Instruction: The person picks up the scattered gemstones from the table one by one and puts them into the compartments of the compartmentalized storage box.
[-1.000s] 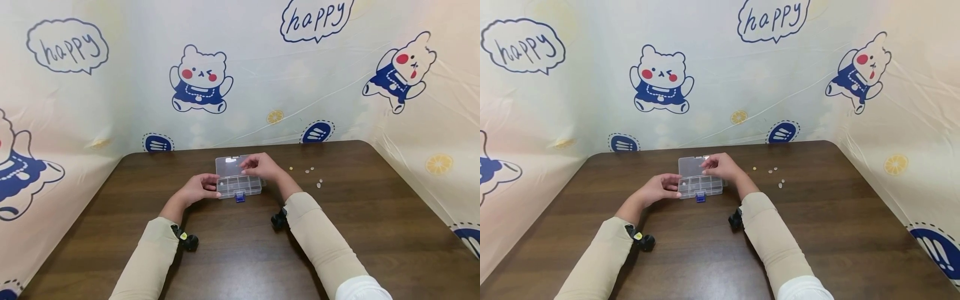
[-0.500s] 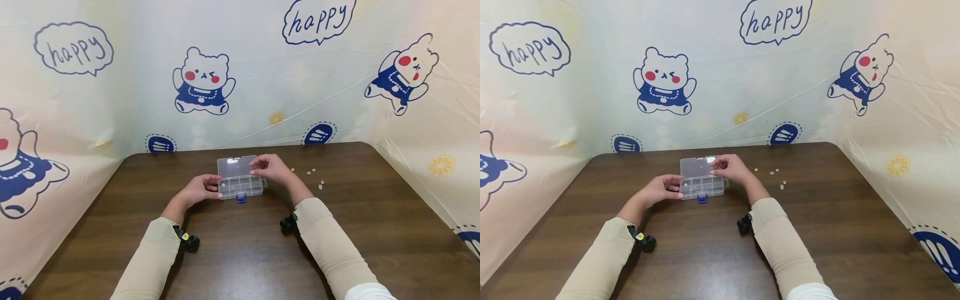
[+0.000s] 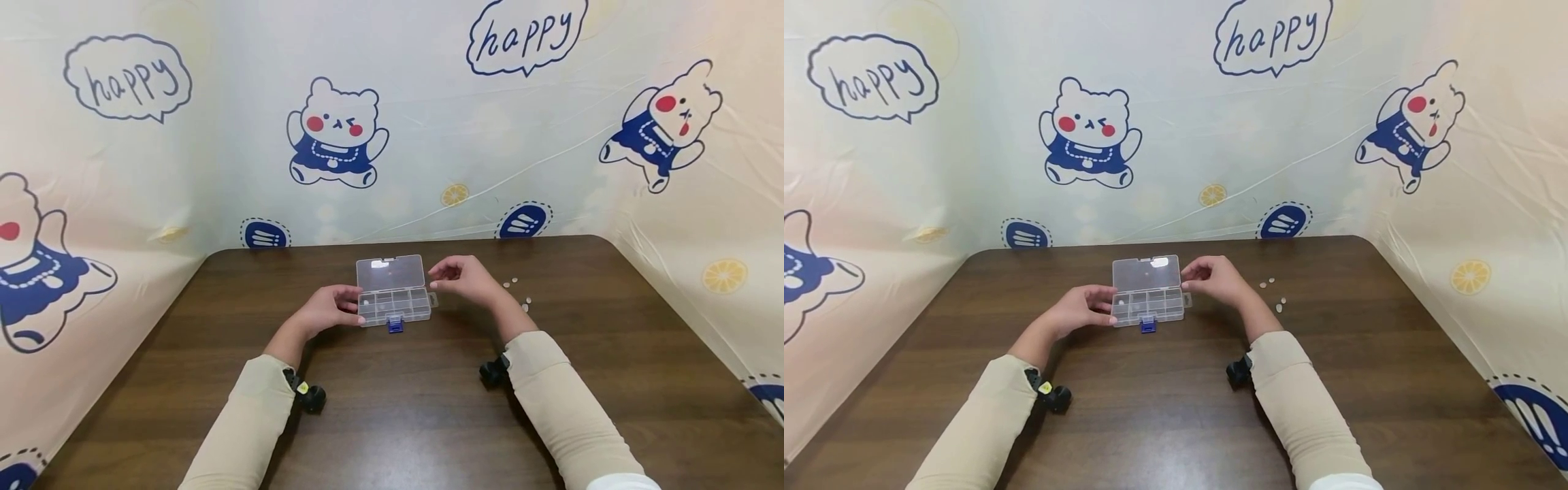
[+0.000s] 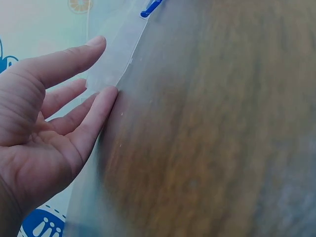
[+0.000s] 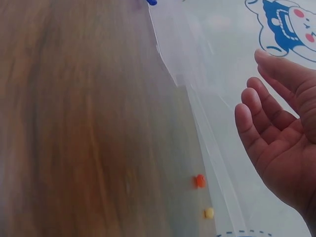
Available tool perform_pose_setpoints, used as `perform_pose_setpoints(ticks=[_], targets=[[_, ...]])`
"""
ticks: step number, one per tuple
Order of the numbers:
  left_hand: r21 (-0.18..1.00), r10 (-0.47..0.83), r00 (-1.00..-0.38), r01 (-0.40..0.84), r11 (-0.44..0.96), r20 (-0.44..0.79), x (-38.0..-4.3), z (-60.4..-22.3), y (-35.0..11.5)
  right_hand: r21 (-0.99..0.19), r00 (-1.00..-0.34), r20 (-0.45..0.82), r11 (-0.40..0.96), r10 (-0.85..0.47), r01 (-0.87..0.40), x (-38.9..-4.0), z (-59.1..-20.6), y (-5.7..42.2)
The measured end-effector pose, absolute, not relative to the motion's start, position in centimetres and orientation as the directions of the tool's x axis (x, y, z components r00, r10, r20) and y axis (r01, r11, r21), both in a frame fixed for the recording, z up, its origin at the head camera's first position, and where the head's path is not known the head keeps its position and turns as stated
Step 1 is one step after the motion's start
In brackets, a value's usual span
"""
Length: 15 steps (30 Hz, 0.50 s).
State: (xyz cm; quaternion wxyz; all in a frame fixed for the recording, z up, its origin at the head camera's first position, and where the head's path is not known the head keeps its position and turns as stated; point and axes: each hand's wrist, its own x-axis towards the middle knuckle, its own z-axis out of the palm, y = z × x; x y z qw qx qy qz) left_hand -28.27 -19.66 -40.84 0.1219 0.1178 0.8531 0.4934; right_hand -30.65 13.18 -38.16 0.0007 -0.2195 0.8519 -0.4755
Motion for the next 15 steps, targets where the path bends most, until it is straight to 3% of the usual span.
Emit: perform_pose_setpoints(ticks=[15], targets=[[0.885, 0.336, -0.935, 0.056, 0.463, -0.116, -28.2, -40.5, -19.5, -0.838, -0.931, 0.172, 0.449, -0.322, -0.310, -29.8, -38.4, 16.9]])
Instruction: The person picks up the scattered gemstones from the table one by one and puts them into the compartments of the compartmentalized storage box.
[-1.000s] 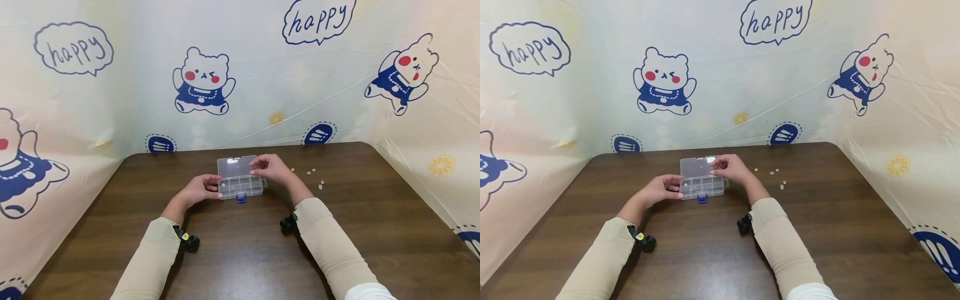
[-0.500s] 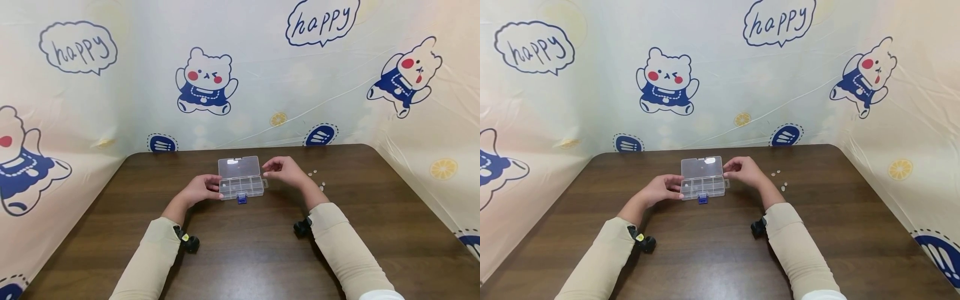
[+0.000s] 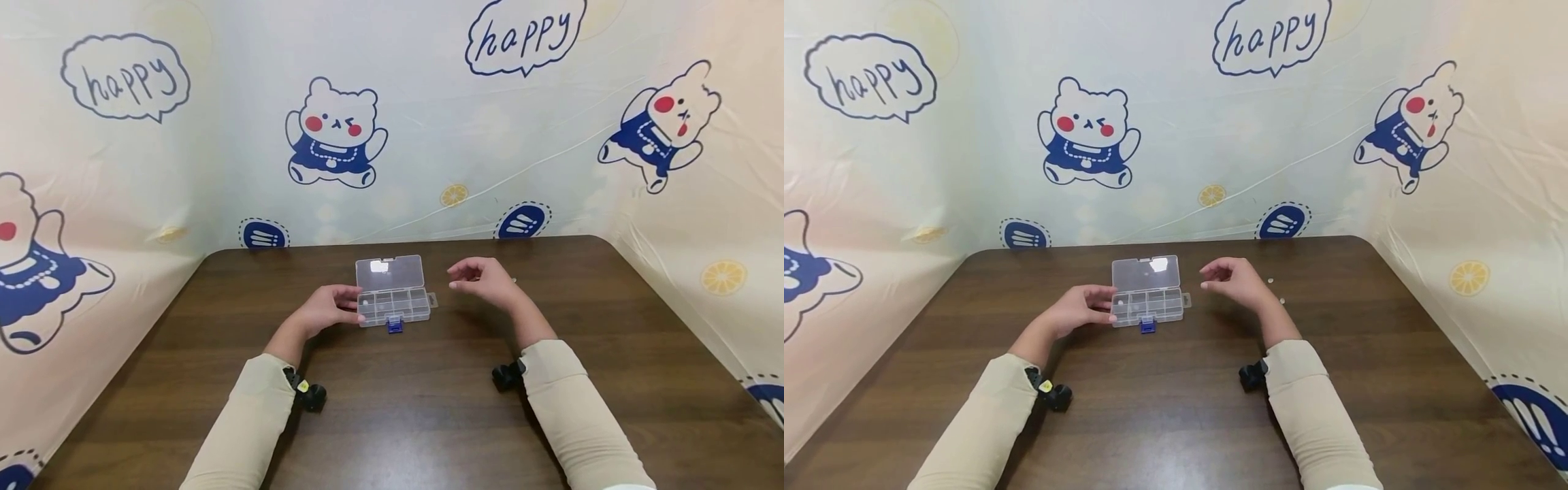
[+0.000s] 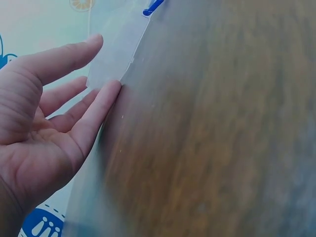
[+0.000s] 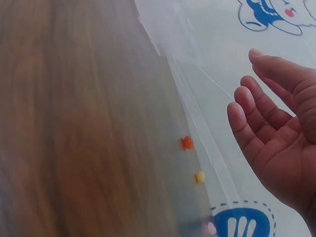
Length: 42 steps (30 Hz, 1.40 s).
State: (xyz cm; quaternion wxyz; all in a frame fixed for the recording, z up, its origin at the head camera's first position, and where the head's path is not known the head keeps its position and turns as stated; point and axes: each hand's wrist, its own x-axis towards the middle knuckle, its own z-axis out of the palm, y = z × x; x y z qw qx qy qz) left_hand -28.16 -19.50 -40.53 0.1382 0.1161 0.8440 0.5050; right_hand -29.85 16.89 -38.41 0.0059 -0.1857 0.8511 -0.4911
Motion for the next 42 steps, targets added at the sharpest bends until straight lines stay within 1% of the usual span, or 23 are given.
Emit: perform_pose_setpoints(ticks=[8, 12, 24, 42], targets=[[0.879, 0.322, -0.941, 0.065, 0.473, -0.104, -28.3, -40.8, -19.3, -0.852, -0.939, 0.174, 0.432, -0.296, -0.294, -29.7, -38.4, 18.8], [0.876, 0.314, -0.944, 0.067, 0.477, -0.099, -28.3, -40.6, -19.1, -0.843, -0.942, 0.170, 0.452, -0.290, -0.291, -29.9, -38.3, 20.0], [0.885, 0.293, -0.950, 0.042, 0.464, -0.109, -28.2, -40.7, -19.1, -0.863, -0.955, 0.162, 0.435, -0.247, -0.258, -29.4, -37.9, 23.2], [0.903, 0.308, -0.948, 0.056, 0.427, -0.086, -27.8, -40.9, -19.2, -0.862, -0.959, 0.053, 0.472, -0.279, -0.185, -29.1, -38.1, 25.7]])
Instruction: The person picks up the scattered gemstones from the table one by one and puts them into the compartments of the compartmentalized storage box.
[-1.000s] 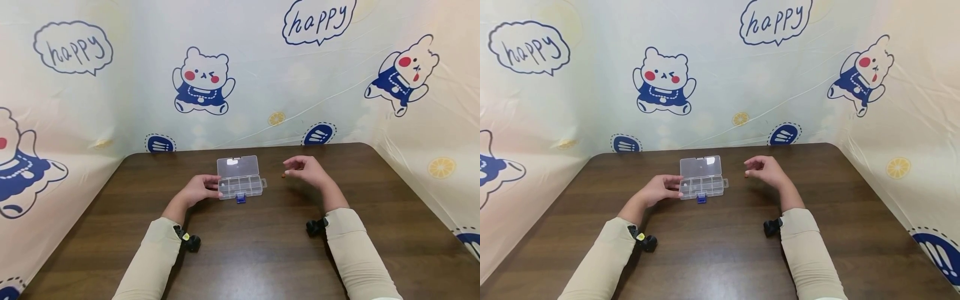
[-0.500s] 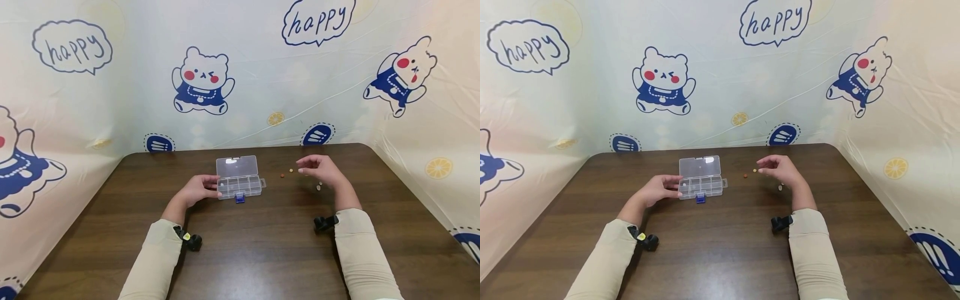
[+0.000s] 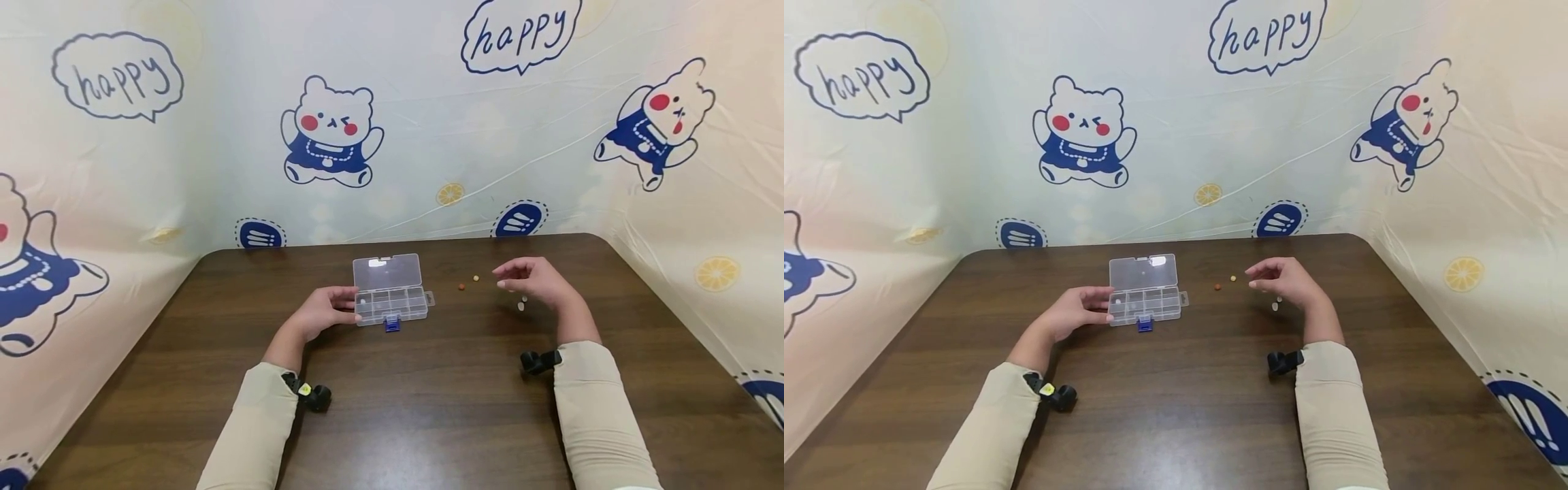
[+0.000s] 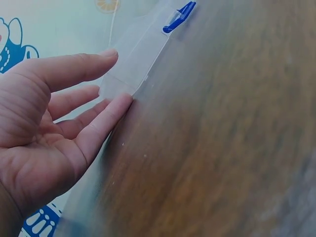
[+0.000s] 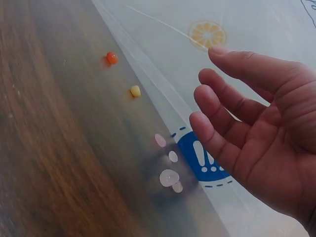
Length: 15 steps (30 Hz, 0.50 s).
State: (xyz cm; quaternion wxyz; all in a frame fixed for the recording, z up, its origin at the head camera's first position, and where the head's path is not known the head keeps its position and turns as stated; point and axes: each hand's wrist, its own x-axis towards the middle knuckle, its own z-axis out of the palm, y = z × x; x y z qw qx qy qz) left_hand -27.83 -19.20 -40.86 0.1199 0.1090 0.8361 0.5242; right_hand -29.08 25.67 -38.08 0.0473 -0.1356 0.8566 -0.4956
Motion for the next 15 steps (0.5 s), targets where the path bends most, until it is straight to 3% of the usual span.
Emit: perform_pose_setpoints(ticks=[15], targets=[[0.914, 0.314, -0.946, 0.060, 0.402, -0.076, -27.9, -41.3, -19.4, -0.837, -0.949, 0.023, 0.513, -0.315, -0.190, -28.4, -38.7, 28.2]])
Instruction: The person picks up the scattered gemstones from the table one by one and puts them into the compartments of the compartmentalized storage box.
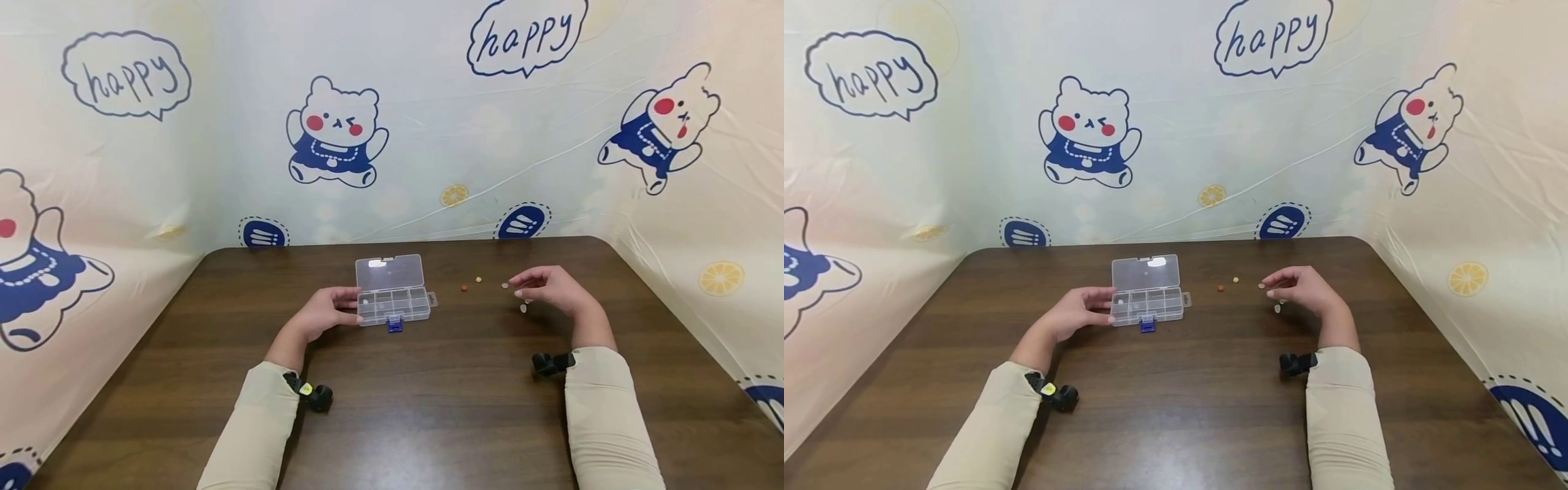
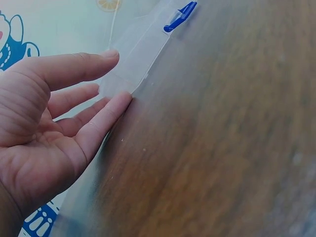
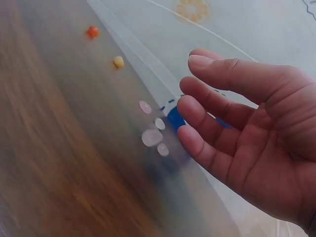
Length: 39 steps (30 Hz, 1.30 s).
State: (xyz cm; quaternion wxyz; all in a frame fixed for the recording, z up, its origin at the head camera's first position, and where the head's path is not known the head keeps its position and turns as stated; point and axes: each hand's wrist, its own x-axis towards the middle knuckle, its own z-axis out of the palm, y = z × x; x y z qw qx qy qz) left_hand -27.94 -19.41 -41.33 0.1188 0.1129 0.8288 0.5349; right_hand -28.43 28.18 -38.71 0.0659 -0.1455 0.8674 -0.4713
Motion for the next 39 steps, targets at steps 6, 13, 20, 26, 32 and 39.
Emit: perform_pose_setpoints(ticks=[6, 13, 20, 26, 32, 39], targets=[[0.915, 0.314, -0.947, 0.064, 0.398, -0.070, -28.1, -41.4, -19.4, -0.838, -0.955, 0.011, 0.518, -0.297, -0.171, -27.9, -38.4, 29.0], [0.914, 0.308, -0.948, 0.056, 0.401, -0.077, -27.9, -41.4, -19.4, -0.826, -0.953, 0.020, 0.533, -0.301, -0.186, -28.1, -39.4, 29.9], [0.917, 0.324, -0.943, 0.069, 0.392, -0.068, -28.0, -41.4, -19.3, -0.791, -0.959, -0.027, 0.592, -0.283, -0.153, -28.2, -39.8, 30.4], [0.917, 0.321, -0.945, 0.066, 0.393, -0.070, -27.9, -41.4, -19.2, -0.787, -0.958, -0.061, 0.604, -0.280, -0.126, -28.2, -40.1, 30.5], [0.910, 0.305, -0.949, 0.052, 0.410, -0.083, -27.8, -41.3, -19.2, -0.771, -0.954, -0.053, 0.619, -0.295, -0.149, -28.3, -40.6, 30.7], [0.910, 0.293, -0.952, 0.046, 0.412, -0.084, -27.8, -41.3, -19.2, -0.760, -0.961, -0.076, 0.640, -0.267, -0.118, -29.0, -41.1, 30.8]])
